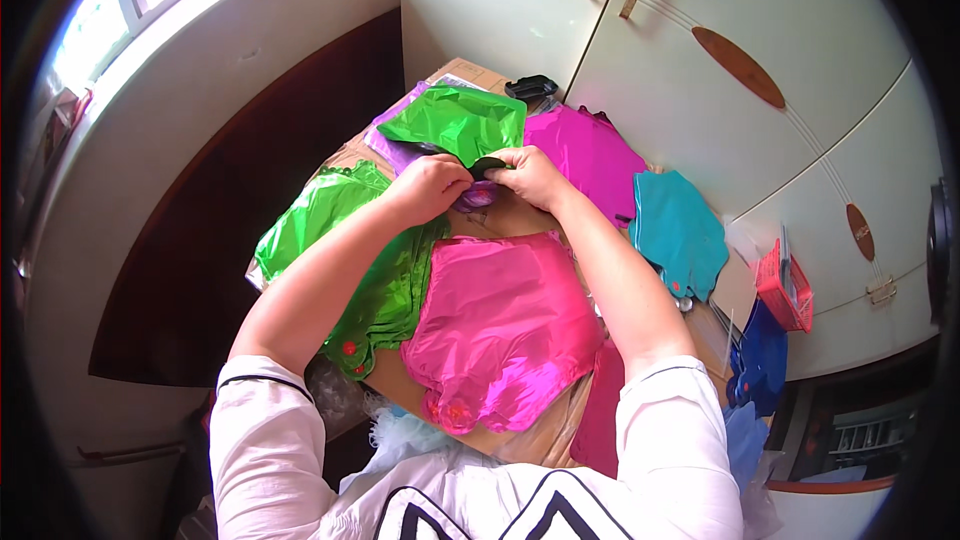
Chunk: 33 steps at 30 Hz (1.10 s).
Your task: Inspecting and arranging colorful plastic or foil sheets on a work surface.
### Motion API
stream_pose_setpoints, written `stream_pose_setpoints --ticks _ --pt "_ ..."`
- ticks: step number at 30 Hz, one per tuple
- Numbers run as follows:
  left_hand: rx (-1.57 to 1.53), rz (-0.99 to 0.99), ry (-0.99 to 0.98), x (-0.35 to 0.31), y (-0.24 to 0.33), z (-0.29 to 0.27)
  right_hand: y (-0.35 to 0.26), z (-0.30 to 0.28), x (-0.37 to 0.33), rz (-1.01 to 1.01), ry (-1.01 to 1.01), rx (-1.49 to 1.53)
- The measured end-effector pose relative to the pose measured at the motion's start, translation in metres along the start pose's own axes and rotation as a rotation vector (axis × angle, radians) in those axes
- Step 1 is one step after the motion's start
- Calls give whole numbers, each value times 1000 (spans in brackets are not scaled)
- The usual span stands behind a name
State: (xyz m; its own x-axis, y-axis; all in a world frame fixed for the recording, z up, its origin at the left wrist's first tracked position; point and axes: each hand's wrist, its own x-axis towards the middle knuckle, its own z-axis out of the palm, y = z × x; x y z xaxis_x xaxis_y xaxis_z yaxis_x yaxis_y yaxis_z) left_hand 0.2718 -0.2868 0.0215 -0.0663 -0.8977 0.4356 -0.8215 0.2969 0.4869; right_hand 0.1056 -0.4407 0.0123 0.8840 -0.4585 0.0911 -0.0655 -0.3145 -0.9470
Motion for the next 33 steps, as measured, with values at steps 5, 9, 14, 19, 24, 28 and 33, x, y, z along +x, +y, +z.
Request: stream_pose_setpoints --ticks 5,9,14,19,24,28,33 --pt "-197 -384 -23 11 1 1 -13 -1 -7 145 -57 96" --pt "-237 -399 50 18 -7 -2 -12 1 -6 54 -83 -7" --pt "-211 -248 138 21 0 5 2 -3 0 41 -12 -60" --pt "196 93 299 18 7 0 -4 16 15 -85 192 -365" --pt "607 353 128 8 10 9 21 5 40 16 325 -81" --pt "588 -43 61 -13 9 0 -10 8 53 83 404 364" --pt "318 -166 28 12 18 10 -59 -155 75 101 1129 439"
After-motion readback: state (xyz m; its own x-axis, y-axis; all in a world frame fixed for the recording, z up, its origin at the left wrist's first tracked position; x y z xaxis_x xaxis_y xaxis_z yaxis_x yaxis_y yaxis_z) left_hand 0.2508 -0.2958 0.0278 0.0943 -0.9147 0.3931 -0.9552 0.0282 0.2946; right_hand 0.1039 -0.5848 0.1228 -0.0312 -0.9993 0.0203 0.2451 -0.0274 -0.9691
